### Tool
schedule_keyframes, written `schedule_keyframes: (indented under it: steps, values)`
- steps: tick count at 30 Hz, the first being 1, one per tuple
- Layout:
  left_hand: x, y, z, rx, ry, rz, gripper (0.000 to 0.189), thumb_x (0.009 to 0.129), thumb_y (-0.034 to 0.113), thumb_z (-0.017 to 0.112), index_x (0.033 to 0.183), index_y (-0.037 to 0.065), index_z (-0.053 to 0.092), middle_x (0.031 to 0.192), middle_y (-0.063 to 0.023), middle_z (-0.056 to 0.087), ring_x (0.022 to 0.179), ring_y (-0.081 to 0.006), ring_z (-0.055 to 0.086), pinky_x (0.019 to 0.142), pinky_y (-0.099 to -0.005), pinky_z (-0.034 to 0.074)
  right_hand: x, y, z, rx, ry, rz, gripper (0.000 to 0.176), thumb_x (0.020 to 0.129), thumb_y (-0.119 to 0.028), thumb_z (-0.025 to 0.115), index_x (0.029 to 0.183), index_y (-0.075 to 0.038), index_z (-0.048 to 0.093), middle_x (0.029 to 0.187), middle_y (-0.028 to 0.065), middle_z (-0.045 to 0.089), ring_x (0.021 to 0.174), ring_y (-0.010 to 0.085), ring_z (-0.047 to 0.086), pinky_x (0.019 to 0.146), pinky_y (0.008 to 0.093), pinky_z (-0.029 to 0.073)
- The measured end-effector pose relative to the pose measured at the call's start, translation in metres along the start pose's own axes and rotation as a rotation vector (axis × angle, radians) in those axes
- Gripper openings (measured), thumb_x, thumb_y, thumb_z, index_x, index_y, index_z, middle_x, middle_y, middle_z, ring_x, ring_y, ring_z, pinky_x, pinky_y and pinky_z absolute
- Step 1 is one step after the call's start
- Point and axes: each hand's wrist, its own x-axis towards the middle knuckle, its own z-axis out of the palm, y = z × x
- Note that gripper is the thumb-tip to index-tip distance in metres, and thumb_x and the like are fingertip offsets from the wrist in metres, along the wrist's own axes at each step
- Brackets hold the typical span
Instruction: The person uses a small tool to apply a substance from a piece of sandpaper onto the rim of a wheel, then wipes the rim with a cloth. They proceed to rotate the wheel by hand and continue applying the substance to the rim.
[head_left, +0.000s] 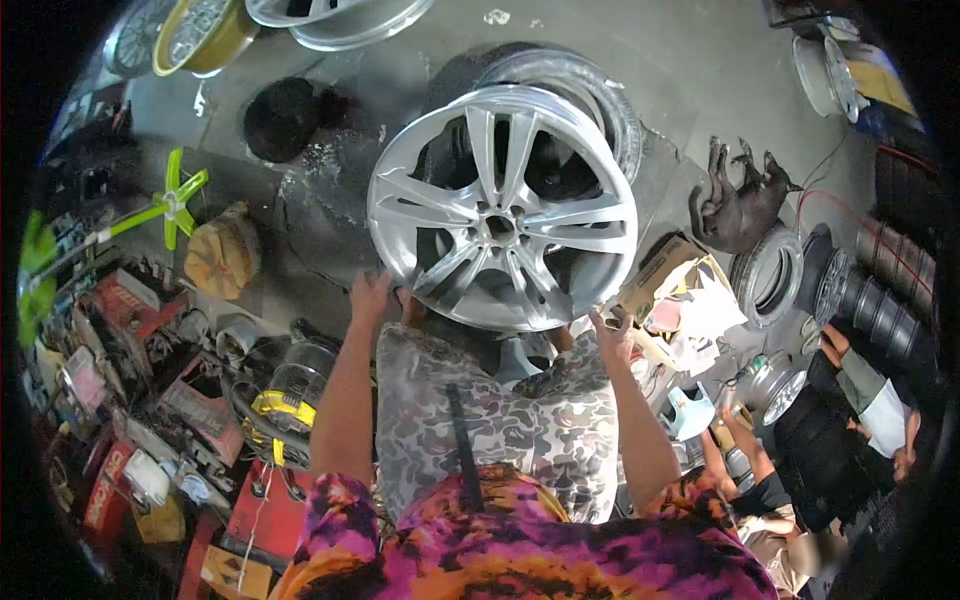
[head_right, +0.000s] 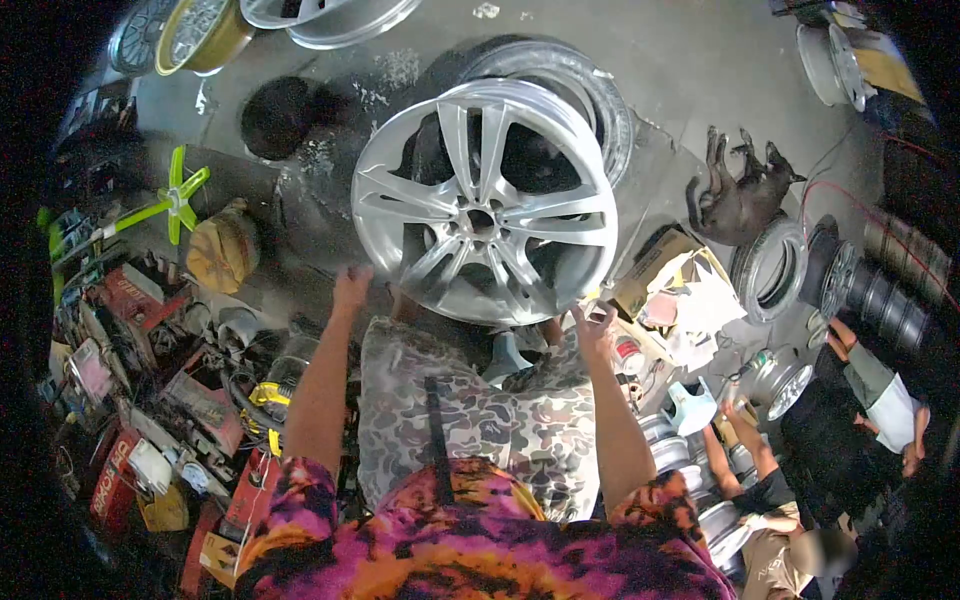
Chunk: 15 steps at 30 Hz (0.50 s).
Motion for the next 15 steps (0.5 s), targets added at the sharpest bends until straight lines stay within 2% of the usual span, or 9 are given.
schedule_keyframes:
  steps: [1, 4, 5, 6, 7, 10, 12, 13, 15]
  values:
    - [0.029, -0.012, 0.002, -0.050, 0.004, 0.043, 0.058, 0.084, 0.041, 0.075, 0.115, -0.006, 0.059, 0.105, -0.0227, 0.067, 0.097, -0.0360, 0.065, 0.087, -0.0412, 0.050, 0.000, -0.008, 0.002, 0.052, -0.057, 0.109, 0.073, 0.079, -0.046, 0.080, 0.128, 0.000, 0.051, 0.115, 0.0201, 0.063, 0.106, 0.0297, 0.062, 0.094, 0.0414, 0.047]
    - [0.084, 0.022, -0.009, -0.164, 0.091, 0.090, 0.060, 0.085, 0.041, 0.076, 0.118, -0.006, 0.058, 0.104, -0.0201, 0.067, 0.095, -0.0327, 0.065, 0.086, -0.0392, 0.050, 0.008, -0.013, 0.026, 0.083, 0.030, 0.110, 0.077, 0.076, -0.047, 0.082, 0.128, 0.000, 0.051, 0.115, 0.0207, 0.063, 0.108, 0.0304, 0.062, 0.095, 0.0417, 0.047]
    - [0.093, 0.046, -0.014, -0.163, 0.144, 0.176, 0.059, 0.086, 0.041, 0.075, 0.118, -0.005, 0.058, 0.103, -0.0189, 0.067, 0.094, -0.0311, 0.065, 0.085, -0.0385, 0.050, 0.008, -0.030, 0.024, 0.171, 0.005, 0.187, 0.072, 0.074, -0.043, 0.084, 0.123, 0.001, 0.055, 0.114, 0.0189, 0.065, 0.107, 0.0304, 0.063, 0.093, 0.0413, 0.048]
    - [0.100, 0.071, -0.019, -0.160, 0.193, 0.265, 0.058, 0.087, 0.041, 0.075, 0.119, -0.004, 0.058, 0.102, -0.0176, 0.067, 0.093, -0.0296, 0.065, 0.085, -0.0377, 0.050, 0.016, -0.012, 0.038, 0.045, 0.038, 0.179, 0.058, 0.076, -0.034, 0.083, 0.116, 0.003, 0.060, 0.108, 0.0157, 0.068, 0.101, 0.0272, 0.065, 0.089, 0.0376, 0.049]
    - [0.104, 0.099, -0.025, -0.149, 0.194, 0.263, 0.058, 0.087, 0.041, 0.075, 0.119, -0.004, 0.058, 0.102, -0.0176, 0.067, 0.093, -0.0296, 0.065, 0.085, -0.0377, 0.050, 0.019, -0.002, 0.050, 0.220, -0.030, 0.255, 0.051, 0.079, -0.029, 0.081, 0.114, 0.003, 0.062, 0.107, 0.0141, 0.069, 0.099, 0.0244, 0.065, 0.087, 0.0351, 0.049]
    - [0.119, 0.162, -0.022, -0.133, 0.019, 0.400, 0.052, 0.091, 0.040, 0.070, 0.118, -0.002, 0.058, 0.105, -0.0201, 0.066, 0.094, -0.0342, 0.066, 0.083, -0.0414, 0.051, 0.010, -0.005, 0.062, 0.558, -0.077, 0.391, 0.039, 0.084, -0.019, 0.077, 0.113, 0.003, 0.064, 0.106, 0.0110, 0.070, 0.095, 0.0187, 0.064, 0.085, 0.0312, 0.049]
    - [0.131, 0.178, -0.016, 0.392, 0.153, 0.715, 0.046, 0.095, 0.040, 0.063, 0.116, -0.001, 0.059, 0.106, -0.0235, 0.065, 0.094, -0.0406, 0.065, 0.080, -0.0472, 0.052, 0.002, -0.009, 0.064, 0.716, -0.049, 0.430, 0.035, 0.087, -0.015, 0.074, 0.115, 0.003, 0.064, 0.107, 0.0096, 0.070, 0.095, 0.0158, 0.064, 0.085, 0.0297, 0.049]
    - [0.127, 0.188, -0.018, 0.402, 0.045, 0.592, 0.050, 0.097, 0.044, 0.058, 0.122, 0.000, 0.058, 0.110, -0.0267, 0.065, 0.104, -0.0466, 0.060, 0.087, -0.0509, 0.048, 0.002, -0.008, 0.067, 0.797, -0.040, 0.421, 0.033, 0.088, -0.012, 0.073, 0.117, 0.002, 0.065, 0.109, 0.0088, 0.070, 0.095, 0.0150, 0.063, 0.085, 0.0300, 0.049]
    - [0.122, 0.194, -0.020, 0.426, 0.053, 0.584, 0.050, 0.097, 0.044, 0.058, 0.119, -0.001, 0.058, 0.110, -0.0268, 0.065, 0.104, -0.0464, 0.061, 0.087, -0.0513, 0.048, 0.005, -0.015, 0.063, 0.883, -0.055, 0.413, 0.029, 0.090, -0.006, 0.070, 0.117, 0.000, 0.065, 0.108, 0.0071, 0.070, 0.096, 0.0147, 0.063, 0.087, 0.0305, 0.049]
